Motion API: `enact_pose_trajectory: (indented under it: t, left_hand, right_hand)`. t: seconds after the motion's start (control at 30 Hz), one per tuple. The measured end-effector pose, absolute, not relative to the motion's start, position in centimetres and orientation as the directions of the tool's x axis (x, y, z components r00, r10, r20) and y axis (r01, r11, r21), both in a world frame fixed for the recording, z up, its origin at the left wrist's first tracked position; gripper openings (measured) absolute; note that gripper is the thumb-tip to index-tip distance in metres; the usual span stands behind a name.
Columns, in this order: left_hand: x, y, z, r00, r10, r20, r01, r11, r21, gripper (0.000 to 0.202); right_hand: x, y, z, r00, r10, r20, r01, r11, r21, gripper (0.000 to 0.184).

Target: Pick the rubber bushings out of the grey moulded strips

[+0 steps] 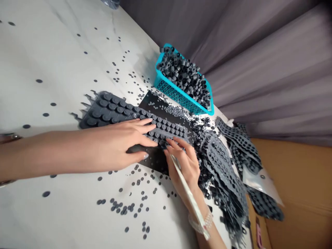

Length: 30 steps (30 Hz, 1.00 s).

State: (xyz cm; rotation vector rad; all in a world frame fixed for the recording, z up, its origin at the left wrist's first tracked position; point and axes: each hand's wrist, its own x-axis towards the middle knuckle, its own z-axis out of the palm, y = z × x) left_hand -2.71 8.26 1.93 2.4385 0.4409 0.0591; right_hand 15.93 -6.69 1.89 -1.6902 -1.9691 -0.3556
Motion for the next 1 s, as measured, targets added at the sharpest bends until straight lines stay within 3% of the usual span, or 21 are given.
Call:
enact_pose_trajectory:
  t: [0.2,0.57,0.73,0.87,0.93,1.0]
  left_hand:
    - [-2.9,7.2,1.7,0.965,0.258,0.047,0.186,-0.800,0.570,0.040]
    - [-3.2,6.6,1.8,0.968,0.250,0.036,0.199,-0.845,0.497,0.049]
    - [-3.8,6.7,1.2,0.960,0.257,0.112,0.172,-0.855,0.489,0.048]
    - [-3.8,6.9,1.2,0.962,0.246,0.116,0.158,-0.853,0.498,0.048]
    - [-3.8,7.0,1.4,0.967,0.233,0.105,0.150,-0.849,0.506,0.048]
    - [-3.8,7.0,1.6,0.969,0.232,0.090,0.153,-0.841,0.518,0.049]
  right_hand:
    - [15.9,-6.2,1.5,-0.142,0.824,0.549,0.974,0.215,-0.071,0.018]
    - [16.3,-6.1,1.8,-0.222,0.862,0.455,0.971,0.239,0.022,0.016]
    - [16.6,-5.5,2.1,-0.316,0.864,0.392,0.949,0.293,0.120,0.016]
    - [17.9,-5.2,1.9,-0.094,0.818,0.567,0.994,0.047,0.096,0.012]
    - [18.6,-5.5,2.2,0.066,0.761,0.646,0.993,-0.113,0.031,0.009]
    - [18.8,-6.0,2.5,0.150,0.749,0.645,0.987,-0.157,-0.047,0.008]
